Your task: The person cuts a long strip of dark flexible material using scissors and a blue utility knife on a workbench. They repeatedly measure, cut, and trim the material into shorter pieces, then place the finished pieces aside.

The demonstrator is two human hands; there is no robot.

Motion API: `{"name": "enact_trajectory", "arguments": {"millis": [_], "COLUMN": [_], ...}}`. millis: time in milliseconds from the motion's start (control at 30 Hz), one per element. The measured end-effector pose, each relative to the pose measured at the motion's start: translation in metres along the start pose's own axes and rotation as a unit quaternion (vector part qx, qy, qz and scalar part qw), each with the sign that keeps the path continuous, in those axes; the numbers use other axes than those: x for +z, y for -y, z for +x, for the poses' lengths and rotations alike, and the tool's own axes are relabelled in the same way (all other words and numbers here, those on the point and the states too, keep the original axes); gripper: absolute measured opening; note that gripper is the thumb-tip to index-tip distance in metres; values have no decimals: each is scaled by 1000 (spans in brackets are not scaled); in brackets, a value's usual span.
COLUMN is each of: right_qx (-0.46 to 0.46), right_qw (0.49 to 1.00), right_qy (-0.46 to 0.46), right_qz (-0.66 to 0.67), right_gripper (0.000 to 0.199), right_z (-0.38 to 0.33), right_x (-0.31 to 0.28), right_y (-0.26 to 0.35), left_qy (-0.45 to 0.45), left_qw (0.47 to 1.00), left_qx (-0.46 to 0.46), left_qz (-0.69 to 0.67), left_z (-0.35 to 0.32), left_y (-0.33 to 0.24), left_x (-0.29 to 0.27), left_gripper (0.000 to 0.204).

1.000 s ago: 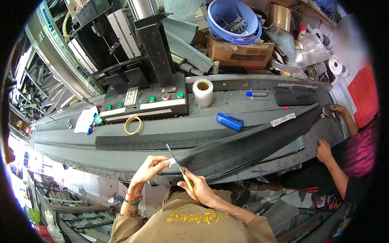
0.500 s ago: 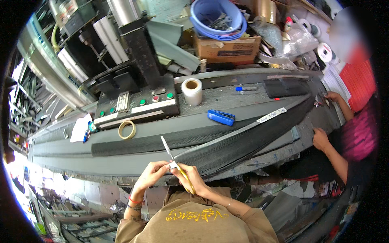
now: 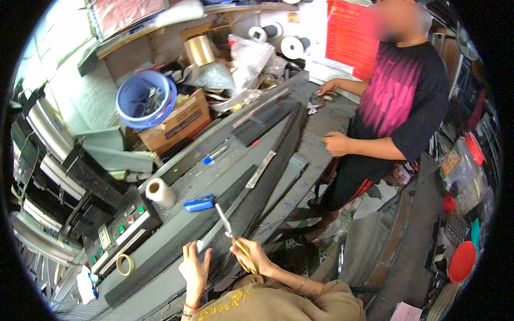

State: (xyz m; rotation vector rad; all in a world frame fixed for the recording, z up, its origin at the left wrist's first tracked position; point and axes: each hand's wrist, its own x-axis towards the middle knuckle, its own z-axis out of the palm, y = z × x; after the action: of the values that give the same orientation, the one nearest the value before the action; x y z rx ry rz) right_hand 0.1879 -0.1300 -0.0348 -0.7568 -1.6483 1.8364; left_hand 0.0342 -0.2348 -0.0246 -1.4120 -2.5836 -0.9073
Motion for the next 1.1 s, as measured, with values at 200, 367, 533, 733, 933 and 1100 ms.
{"name": "enact_trajectory", "arguments": {"millis": [200,367,533,733,933,1100], "right_qx": [-80,-52,-74,-81,-55,-54], "right_qw": [983,961,938,933,956,972], "right_qy": [-154,-268,-339,-351,-286,-229], "right_qz": [-59,-44,-2,-28,26,16], "right_gripper": [51,52,60,57,48,57], "right_z": [-17,-49,-76,-83,-80,-70], "right_x": [-79,-134,-176,-189,-180,-165], "right_y": [3,7,8,6,1,-16], "left_qy": [184,230,182,96,42,-37], "left_qw": [976,955,962,981,990,979], "left_qx": [85,106,116,136,18,-20], "left_qz": [82,157,168,104,136,198], "left_z": [26,28,55,93,83,40], "left_y": [-30,-30,-43,-72,4,131], "left_x": [48,66,84,89,30,-35], "left_gripper": [101,70,52,55,45,46]}}
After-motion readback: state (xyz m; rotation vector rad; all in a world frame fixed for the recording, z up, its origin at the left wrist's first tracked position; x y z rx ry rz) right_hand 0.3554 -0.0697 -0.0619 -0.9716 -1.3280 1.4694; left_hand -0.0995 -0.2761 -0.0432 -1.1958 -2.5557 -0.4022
